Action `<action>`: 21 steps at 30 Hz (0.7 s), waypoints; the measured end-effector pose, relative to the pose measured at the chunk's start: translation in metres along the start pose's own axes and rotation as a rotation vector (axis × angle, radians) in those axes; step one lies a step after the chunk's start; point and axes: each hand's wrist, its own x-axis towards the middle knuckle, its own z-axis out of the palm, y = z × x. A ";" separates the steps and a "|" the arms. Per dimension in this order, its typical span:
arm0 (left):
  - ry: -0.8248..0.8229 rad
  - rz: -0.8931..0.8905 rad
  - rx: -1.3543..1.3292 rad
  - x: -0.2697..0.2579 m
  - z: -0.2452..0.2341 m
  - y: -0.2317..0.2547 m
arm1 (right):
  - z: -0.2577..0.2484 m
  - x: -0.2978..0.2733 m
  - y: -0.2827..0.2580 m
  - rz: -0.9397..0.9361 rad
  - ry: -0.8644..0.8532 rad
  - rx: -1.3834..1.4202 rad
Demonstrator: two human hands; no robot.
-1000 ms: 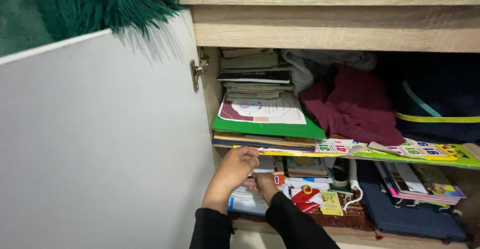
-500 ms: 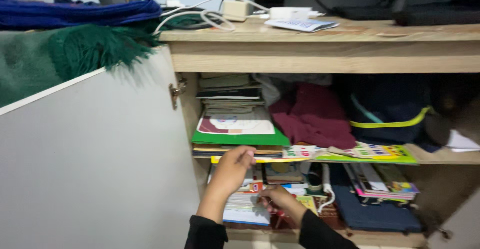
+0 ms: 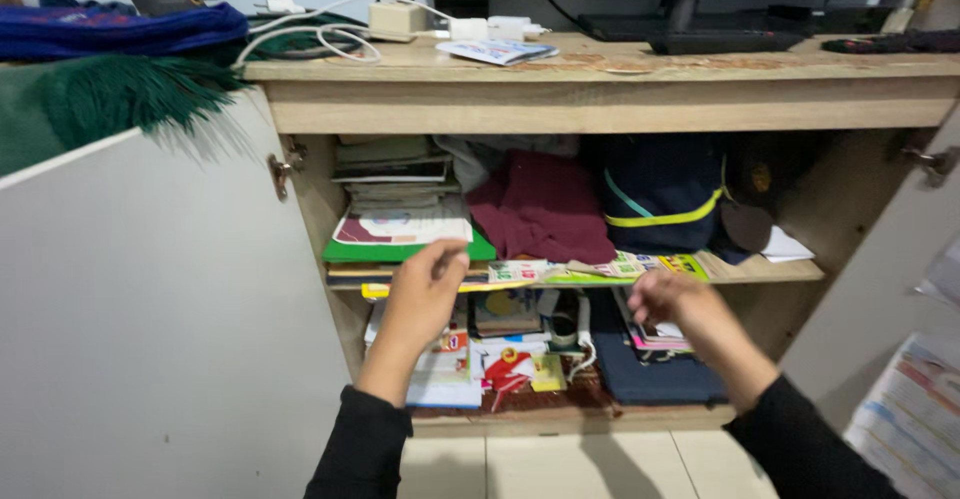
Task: The person opens a cabinet and retrieves several items of clothing. They fold a green patterned cloth, a lime green cloth, a grey sweatshirt, and a maroon sweatshirt one by one, placing each folded item back onto the cabinet shelf. Finally, they close the cabinet doors.
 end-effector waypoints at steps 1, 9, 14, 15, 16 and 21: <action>0.021 0.020 -0.039 -0.002 0.005 0.008 | -0.005 -0.011 -0.017 0.008 0.057 0.001; -0.002 0.116 0.149 -0.014 0.031 0.049 | -0.021 -0.036 -0.084 -0.052 0.180 -0.103; -0.018 0.035 0.179 -0.017 0.028 0.050 | -0.034 -0.035 -0.070 -0.073 0.122 -0.137; -0.026 0.012 0.189 -0.019 0.028 0.050 | -0.035 -0.037 -0.067 -0.077 0.104 -0.113; -0.033 -0.009 0.199 -0.020 0.027 0.051 | -0.036 -0.037 -0.066 -0.076 0.116 -0.098; -0.027 0.039 0.183 -0.022 0.028 0.057 | -0.043 -0.048 -0.086 -0.187 0.183 -0.205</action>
